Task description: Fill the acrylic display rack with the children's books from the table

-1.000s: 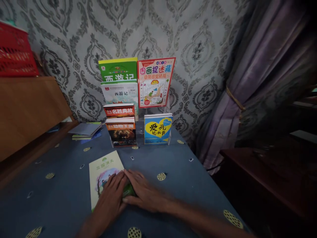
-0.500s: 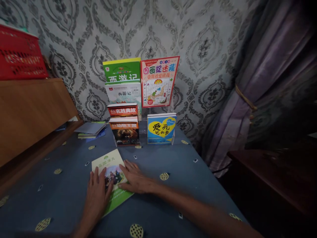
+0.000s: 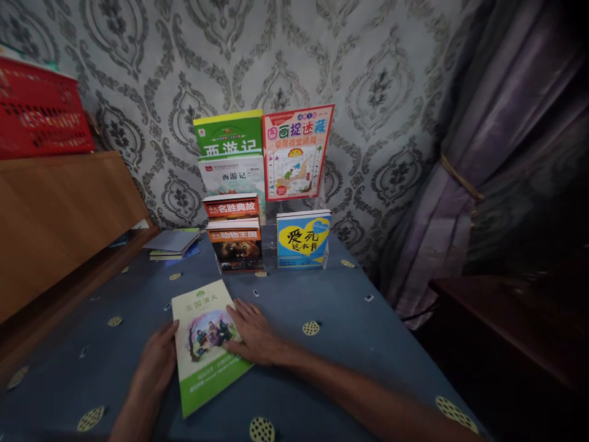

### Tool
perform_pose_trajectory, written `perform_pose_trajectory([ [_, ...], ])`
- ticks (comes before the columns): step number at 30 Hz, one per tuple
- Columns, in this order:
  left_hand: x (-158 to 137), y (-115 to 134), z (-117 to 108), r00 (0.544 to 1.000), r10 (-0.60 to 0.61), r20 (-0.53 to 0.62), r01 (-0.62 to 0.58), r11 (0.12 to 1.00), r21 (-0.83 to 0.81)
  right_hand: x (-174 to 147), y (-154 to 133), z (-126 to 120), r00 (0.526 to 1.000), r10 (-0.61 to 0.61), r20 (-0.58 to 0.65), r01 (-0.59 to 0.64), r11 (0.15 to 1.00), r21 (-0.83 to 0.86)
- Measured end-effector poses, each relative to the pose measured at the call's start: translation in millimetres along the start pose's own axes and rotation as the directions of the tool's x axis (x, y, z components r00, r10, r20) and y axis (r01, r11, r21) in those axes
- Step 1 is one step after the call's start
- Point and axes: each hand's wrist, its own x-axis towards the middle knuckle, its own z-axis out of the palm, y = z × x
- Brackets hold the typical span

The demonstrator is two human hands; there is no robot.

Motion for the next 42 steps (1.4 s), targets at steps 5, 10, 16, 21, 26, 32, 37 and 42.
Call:
perform_pose_trajectory([
  [5,-7.5,-9.3,15.7,0.994,-0.103,0.026,0.105,0.991,-0.086,-5.5,2.8,8.8,0.998,0.018,-0.058,-0.013,0.997,0.08],
  [10,-10.2,-15.1,32.6,0.988,-0.108,0.115,0.126,0.978,-0.167,-6.8,10.7,19.4,0.977,0.085,-0.194,-0.006,0.927,0.375],
  [16,-11.6,-18.0,53.1,0.999,-0.029,0.045,0.036,0.982,-0.187,-1.6,9.8,14.5,0.917,0.212,-0.339,0.127,0.649,0.75],
  [21,-14.0,-15.4,57.8,0.998,-0.033,0.051,0.041,0.983,-0.177,0.9,8.6,14.3,0.923,0.302,-0.238,0.126,0.347,0.929],
  [26,-16.3,-10.3,56.6,0.973,0.127,0.193,-0.101,0.985,-0.138,-0.4,9.4,10.4,0.918,0.286,-0.274,0.172,0.336,0.926],
  [32,-20.9,-2.9,62.4,0.927,0.353,0.129,-0.357,0.934,0.011,-9.1,6.2,-4.7,0.905,0.208,-0.37,0.248,0.448,0.859],
  [37,-29.1,1.5,69.0,0.849,0.499,0.175,-0.518,0.85,0.091,-18.7,5.1,-23.6,0.902,0.106,-0.419,0.31,0.519,0.797],
  [42,-37.2,2.5,77.2,0.765,0.595,0.248,-0.622,0.782,0.041,-33.1,5.6,-41.5,0.876,0.081,-0.476,0.323,0.634,0.703],
])
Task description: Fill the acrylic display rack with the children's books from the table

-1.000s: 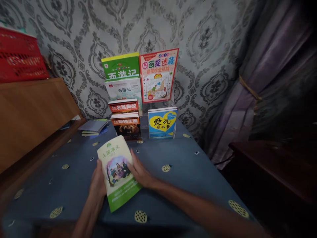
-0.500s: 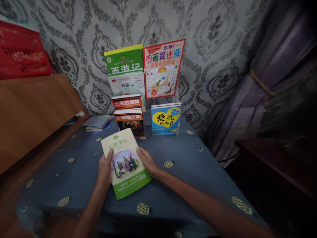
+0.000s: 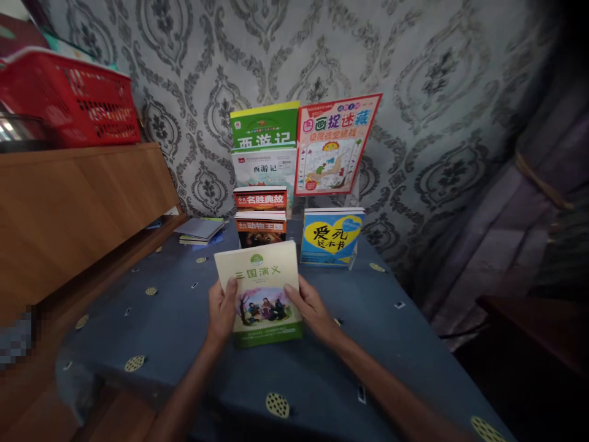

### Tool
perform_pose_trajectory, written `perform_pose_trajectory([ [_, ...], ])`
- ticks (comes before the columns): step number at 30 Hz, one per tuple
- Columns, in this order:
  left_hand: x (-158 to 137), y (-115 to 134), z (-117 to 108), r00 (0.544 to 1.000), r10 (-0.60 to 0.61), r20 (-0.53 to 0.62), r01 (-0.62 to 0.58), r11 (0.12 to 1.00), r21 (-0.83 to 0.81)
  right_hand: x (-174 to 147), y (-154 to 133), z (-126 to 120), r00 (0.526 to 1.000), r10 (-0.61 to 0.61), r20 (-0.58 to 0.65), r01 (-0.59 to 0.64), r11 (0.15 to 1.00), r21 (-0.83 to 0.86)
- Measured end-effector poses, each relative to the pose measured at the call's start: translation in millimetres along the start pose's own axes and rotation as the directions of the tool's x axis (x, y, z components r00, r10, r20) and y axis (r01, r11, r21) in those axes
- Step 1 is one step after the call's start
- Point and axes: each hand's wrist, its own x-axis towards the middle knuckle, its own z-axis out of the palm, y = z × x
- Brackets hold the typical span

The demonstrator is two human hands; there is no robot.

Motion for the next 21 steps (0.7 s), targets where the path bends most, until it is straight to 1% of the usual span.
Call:
perform_pose_trajectory([
  [2,-2.9,1.1,1.0,0.999,0.009,0.031,-0.01,1.0,0.024,-4.8,-4.6,-5.7,1.0,-0.017,-0.004,0.016,0.998,-0.056],
  [4,-6.9,2.1,-1.9,0.999,-0.014,0.034,0.012,0.998,0.058,-10.1,-9.1,-10.7,0.999,-0.04,0.019,0.042,0.99,-0.133],
  [7,-13.7,6.5,-14.2,0.997,-0.049,0.06,0.039,0.988,0.152,-16.8,-18.5,-16.9,0.995,-0.066,0.081,0.085,0.963,-0.257],
  [9,-17.7,11.8,-25.9,0.986,-0.063,0.152,0.023,0.968,0.251,-19.6,-26.7,-20.2,0.992,-0.065,0.112,0.099,0.937,-0.335],
  [11,-19.9,17.2,-38.0,0.962,-0.089,0.259,-0.009,0.935,0.355,-21.4,-34.3,-22.6,0.99,-0.055,0.133,0.105,0.91,-0.402],
  [12,-19.9,19.1,-43.5,0.953,-0.096,0.289,-0.03,0.915,0.402,-22.1,-37.2,-23.5,0.989,-0.044,0.138,0.099,0.9,-0.424],
  [15,-14.8,19.4,-56.1,0.937,-0.1,0.335,-0.092,0.854,0.512,-23.3,-40.8,-25.4,0.989,0.009,0.149,0.055,0.905,-0.422],
  [17,-8.3,16.0,-60.2,0.911,-0.127,0.393,-0.123,0.825,0.552,-23.4,-40.5,-26.4,0.987,0.049,0.151,0.015,0.92,-0.393],
  [19,-1.8,12.5,-61.0,0.889,-0.165,0.427,-0.128,0.805,0.579,-23.2,-40.5,-27.3,0.987,0.065,0.148,-0.004,0.924,-0.383],
  [21,2.4,10.8,-59.3,0.888,-0.185,0.421,-0.117,0.794,0.597,-22.9,-41.6,-28.2,0.988,0.067,0.138,-0.006,0.918,-0.397],
])
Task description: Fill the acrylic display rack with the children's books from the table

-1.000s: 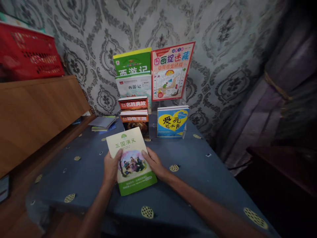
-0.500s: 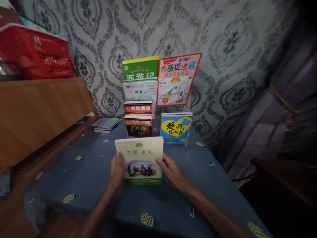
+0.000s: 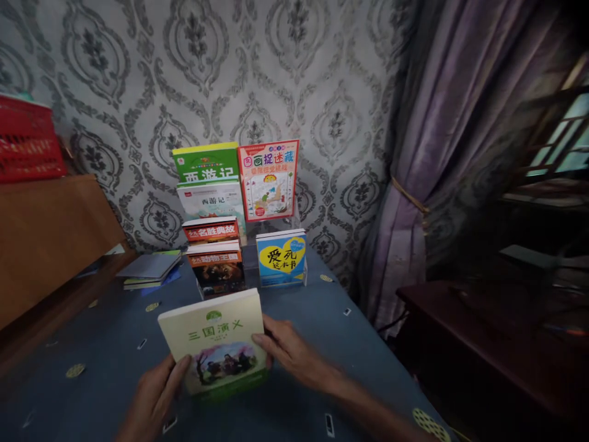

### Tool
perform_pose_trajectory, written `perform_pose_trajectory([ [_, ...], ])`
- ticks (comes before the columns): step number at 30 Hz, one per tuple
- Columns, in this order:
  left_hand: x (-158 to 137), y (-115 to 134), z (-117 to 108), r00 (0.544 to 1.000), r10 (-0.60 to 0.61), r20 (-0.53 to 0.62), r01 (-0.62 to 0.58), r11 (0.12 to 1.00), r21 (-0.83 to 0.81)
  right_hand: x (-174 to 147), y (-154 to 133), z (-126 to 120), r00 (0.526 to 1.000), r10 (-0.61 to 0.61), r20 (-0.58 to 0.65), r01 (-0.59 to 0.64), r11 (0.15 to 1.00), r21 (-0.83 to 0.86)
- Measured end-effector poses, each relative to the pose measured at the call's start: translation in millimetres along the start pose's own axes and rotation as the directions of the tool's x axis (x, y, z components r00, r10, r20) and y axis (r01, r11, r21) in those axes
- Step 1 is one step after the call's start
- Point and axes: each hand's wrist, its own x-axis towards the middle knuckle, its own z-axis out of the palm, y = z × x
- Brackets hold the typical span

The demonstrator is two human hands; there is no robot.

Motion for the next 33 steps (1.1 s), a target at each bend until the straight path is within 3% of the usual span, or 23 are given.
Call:
perform_pose_trajectory([
  [6,6.5,6.1,3.4,0.997,0.021,-0.08,-0.022,1.0,-0.012,1.1,-2.8,-8.6,1.0,0.002,0.02,-0.003,0.999,0.049],
  [10,21.0,19.1,1.5,0.999,0.039,0.026,-0.04,0.999,0.037,4.3,-4.7,-22.9,1.0,-0.004,-0.014,0.005,0.998,0.062],
  [12,32.2,33.9,0.9,0.995,0.084,0.056,-0.087,0.994,0.063,7.4,-7.1,-34.5,0.999,-0.015,-0.045,0.018,0.999,0.051],
  [20,81.0,124.4,9.8,0.945,0.319,-0.066,-0.314,0.947,0.073,23.7,-33.2,-101.4,0.976,-0.134,-0.173,0.126,0.991,-0.056],
  [26,122.1,189.3,6.4,0.859,0.487,-0.158,-0.481,0.873,0.075,47.1,-61.4,-155.8,0.892,-0.319,-0.32,0.26,0.942,-0.214],
  [30,156.9,220.3,-0.6,0.746,0.635,-0.2,-0.631,0.77,0.091,68.8,-76.9,-188.8,0.804,-0.45,-0.389,0.367,0.89,-0.27],
  [33,182.4,233.1,-2.6,0.677,0.712,-0.185,-0.715,0.696,0.063,81.6,-79.3,-206.8,0.797,-0.454,-0.398,0.368,0.888,-0.277],
])
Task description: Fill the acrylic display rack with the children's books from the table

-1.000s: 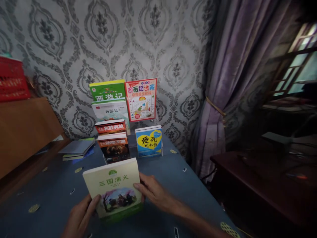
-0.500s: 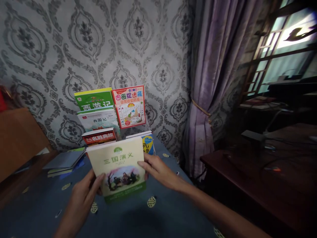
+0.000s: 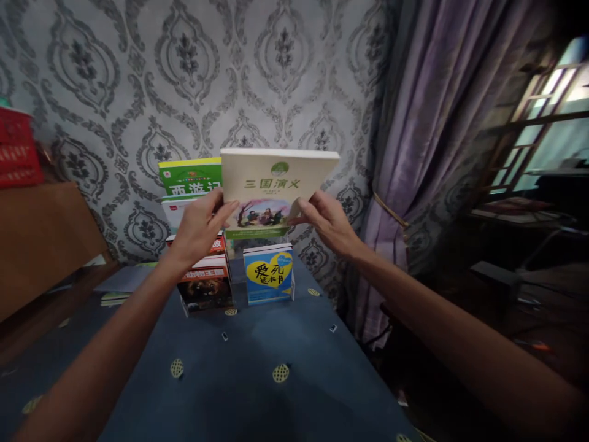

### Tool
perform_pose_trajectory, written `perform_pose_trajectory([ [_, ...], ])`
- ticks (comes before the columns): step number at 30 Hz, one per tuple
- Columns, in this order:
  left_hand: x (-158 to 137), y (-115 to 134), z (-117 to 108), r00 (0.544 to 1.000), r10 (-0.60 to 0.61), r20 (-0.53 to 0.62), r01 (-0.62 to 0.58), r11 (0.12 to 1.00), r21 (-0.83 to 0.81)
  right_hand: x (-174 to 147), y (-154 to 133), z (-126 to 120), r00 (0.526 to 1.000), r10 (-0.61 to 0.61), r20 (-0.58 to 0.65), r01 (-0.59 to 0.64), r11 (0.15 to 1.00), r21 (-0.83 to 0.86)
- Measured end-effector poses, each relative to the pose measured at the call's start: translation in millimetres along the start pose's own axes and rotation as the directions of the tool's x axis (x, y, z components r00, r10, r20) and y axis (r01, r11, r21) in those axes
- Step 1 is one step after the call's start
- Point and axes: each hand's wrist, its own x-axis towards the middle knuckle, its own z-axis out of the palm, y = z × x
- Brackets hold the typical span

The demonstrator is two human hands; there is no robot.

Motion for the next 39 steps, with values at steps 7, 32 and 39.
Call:
perform_pose_trajectory([
  [7,21.6,-26.7,14.2,0.993,0.031,0.116,-0.024,0.998,-0.058,8.9,27.9,-3.3,0.996,0.088,0.007,-0.089,0.995,0.037],
  [32,8.4,-53.7,48.0,0.872,-0.385,0.301,0.245,0.877,0.413,-10.9,111.2,9.0,0.936,0.329,0.127,-0.338,0.94,0.054],
  [39,11.3,-55.7,48.8,0.862,-0.405,0.305,0.264,0.872,0.413,-4.8,111.7,6.4,0.913,0.368,0.175,-0.38,0.924,0.04],
])
